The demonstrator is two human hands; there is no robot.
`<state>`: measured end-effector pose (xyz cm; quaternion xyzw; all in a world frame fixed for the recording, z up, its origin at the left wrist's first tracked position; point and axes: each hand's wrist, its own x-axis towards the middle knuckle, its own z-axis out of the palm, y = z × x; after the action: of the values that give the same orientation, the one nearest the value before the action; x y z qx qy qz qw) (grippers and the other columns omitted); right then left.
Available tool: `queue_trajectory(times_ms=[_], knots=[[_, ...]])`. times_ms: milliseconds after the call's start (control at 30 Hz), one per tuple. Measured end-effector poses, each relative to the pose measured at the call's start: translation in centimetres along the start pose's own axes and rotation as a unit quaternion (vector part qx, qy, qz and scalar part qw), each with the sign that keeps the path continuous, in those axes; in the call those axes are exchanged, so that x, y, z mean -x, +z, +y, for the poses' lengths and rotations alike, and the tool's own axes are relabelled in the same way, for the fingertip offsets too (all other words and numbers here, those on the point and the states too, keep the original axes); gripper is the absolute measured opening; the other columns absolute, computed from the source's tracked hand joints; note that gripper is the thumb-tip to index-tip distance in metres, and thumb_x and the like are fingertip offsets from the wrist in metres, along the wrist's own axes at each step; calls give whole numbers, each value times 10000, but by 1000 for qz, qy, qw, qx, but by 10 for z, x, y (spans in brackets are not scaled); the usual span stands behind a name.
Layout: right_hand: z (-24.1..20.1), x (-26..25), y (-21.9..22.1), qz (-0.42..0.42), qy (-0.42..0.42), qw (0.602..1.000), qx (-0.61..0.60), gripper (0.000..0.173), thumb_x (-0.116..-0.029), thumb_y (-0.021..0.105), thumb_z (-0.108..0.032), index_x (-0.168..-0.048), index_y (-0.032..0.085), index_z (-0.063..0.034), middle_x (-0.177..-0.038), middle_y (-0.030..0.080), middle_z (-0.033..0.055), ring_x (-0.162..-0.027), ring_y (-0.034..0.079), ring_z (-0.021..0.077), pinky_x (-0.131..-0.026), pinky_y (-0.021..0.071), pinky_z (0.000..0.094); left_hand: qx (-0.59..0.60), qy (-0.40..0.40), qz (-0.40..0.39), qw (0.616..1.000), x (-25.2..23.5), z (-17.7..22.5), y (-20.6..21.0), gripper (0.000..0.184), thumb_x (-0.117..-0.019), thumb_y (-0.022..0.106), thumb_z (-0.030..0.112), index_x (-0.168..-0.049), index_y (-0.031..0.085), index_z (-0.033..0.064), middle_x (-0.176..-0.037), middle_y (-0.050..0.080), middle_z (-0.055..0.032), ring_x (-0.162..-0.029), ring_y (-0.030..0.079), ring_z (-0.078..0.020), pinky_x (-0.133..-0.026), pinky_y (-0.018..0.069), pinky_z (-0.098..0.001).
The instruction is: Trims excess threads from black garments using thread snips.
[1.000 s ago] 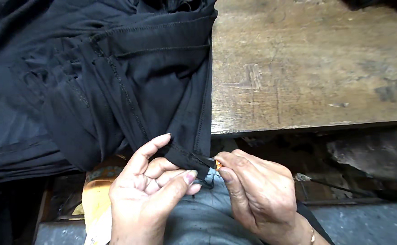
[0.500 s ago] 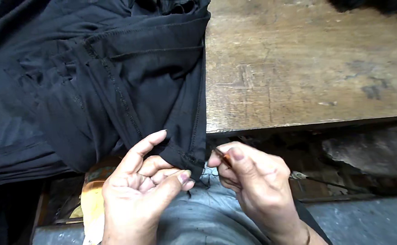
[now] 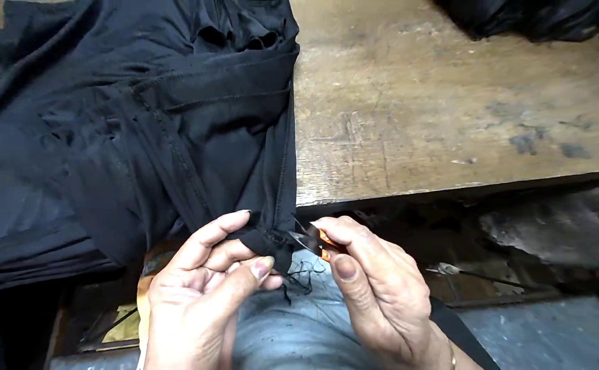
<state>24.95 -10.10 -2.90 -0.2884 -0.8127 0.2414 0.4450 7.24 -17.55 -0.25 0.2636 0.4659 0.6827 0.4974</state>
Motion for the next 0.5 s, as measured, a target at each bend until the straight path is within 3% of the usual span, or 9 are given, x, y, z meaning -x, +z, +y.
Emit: queue_trajectory(times_ms=[167, 500], knots=[[-2, 2, -4, -9, -32, 996, 77, 370, -1102, 406, -266, -1110, 677, -13, -824, 603, 15, -724, 563, 50, -604, 454, 185, 21, -14, 6, 1000, 2, 1, 0, 480, -850, 696, -119, -1310, 623, 0, -939, 730, -197, -753, 744, -221, -682, 651, -353], [-5, 3, 6, 0, -55, 992, 111, 321, -1074, 449, -212, -1037, 682, 7, -801, 636, 38, -708, 589, 78, -590, 464, 204, 12, -16, 17, 1000, 6, 0, 1, 474, -850, 664, -130, -1301, 619, 8, -917, 721, -193, -721, 730, -211, -666, 641, -327]])
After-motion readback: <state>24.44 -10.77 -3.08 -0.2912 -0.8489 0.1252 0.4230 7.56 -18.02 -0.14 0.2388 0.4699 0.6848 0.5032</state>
